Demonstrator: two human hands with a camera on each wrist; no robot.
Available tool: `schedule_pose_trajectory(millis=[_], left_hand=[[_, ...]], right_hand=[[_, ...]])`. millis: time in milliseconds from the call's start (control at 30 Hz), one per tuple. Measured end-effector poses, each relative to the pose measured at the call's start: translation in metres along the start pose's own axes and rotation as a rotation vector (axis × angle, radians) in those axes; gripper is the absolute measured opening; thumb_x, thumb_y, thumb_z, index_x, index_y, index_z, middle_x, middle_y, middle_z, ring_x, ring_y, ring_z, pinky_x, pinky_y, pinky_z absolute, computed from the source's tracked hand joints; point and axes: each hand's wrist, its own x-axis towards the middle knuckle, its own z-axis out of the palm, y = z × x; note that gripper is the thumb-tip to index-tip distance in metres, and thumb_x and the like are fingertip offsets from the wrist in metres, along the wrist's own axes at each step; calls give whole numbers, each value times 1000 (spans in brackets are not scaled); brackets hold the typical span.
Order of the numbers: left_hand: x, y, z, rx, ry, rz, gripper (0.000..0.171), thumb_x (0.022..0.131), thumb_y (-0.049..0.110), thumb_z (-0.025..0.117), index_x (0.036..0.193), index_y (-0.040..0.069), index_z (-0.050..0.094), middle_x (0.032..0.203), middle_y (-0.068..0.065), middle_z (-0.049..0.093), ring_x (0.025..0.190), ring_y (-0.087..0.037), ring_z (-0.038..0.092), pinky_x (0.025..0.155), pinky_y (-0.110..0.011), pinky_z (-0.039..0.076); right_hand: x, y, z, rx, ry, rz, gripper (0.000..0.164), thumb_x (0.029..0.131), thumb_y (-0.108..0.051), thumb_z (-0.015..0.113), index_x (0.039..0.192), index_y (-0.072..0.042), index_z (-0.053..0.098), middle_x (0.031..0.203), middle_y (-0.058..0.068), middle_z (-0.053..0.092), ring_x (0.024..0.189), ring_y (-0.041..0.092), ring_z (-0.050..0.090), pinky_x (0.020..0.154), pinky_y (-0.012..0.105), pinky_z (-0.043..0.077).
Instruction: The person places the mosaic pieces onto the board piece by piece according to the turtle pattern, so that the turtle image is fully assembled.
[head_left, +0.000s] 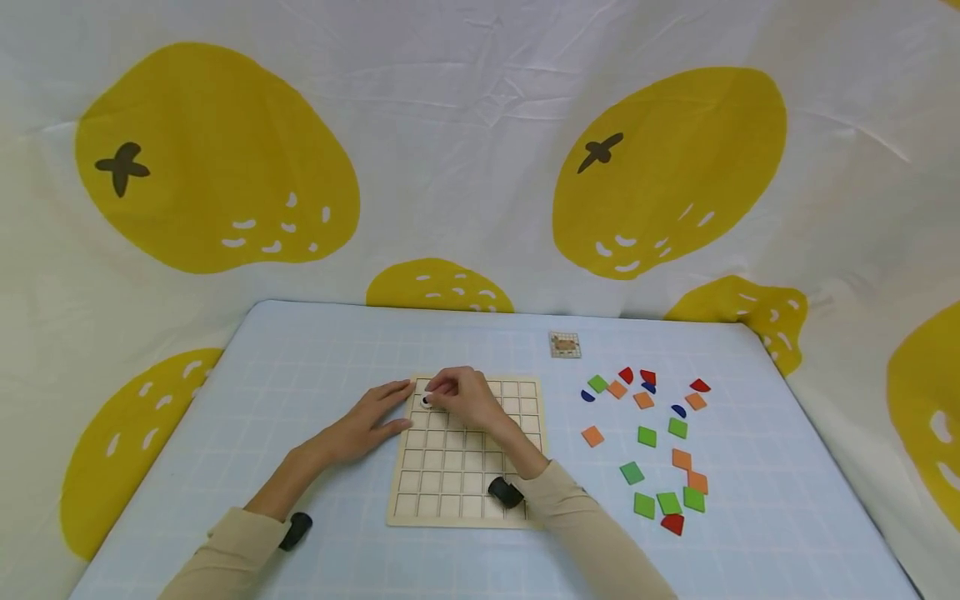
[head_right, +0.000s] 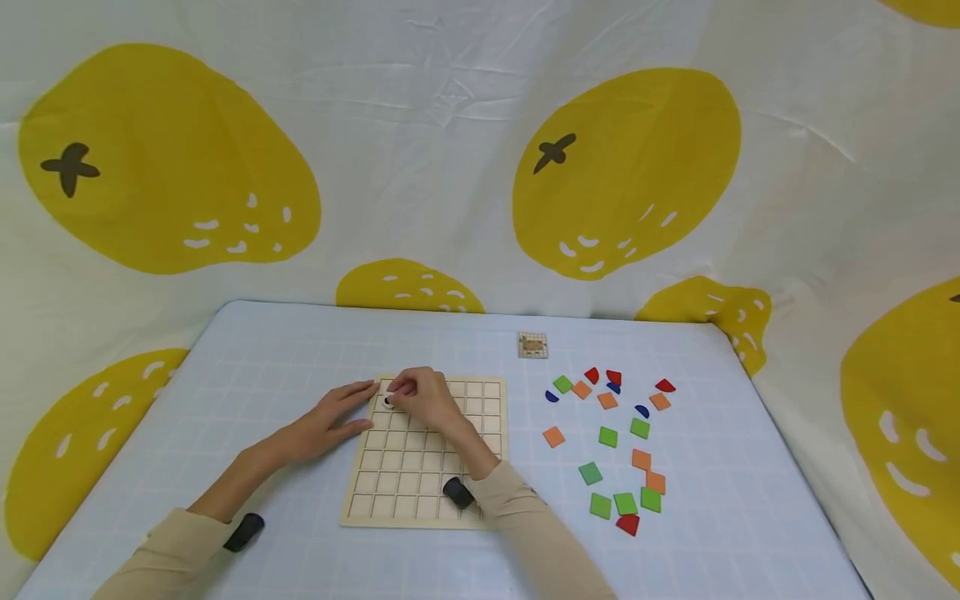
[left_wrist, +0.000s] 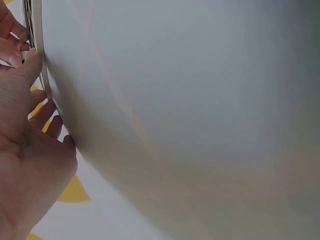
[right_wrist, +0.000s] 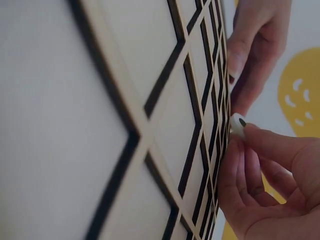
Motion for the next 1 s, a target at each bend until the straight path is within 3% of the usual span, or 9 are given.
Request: schedule_pose_trajectory(millis=[333,633,1000], left_hand=[[0,0,0,18,16,42,61,105,19,62,156,-4,37,160,-27,33,147,-50,28,114,-68,27],[1,1,-1,20,15,33,63,104,20,62,157,-3,37,161,-26,33,148,-50,27,114,-69,27],[1,-2,1,19,10,21,64,104,20,63,157,-3,36,162,-25,32,148,-49,26,115,-68,26]], right_hand=[[3,-6,8,-37,-14,1,11,96,-5,71,103,0,76,90,8,75,76,12,66,70,23,53],[5,-9,11,-80,5,26,8,94,-6,74,99,0,77,85,6,72,69,7,60,63,21,49],[4,-9,11,-91,4,-12,7,95,-1,71,98,4,74,85,10,70,71,11,60,65,21,49]])
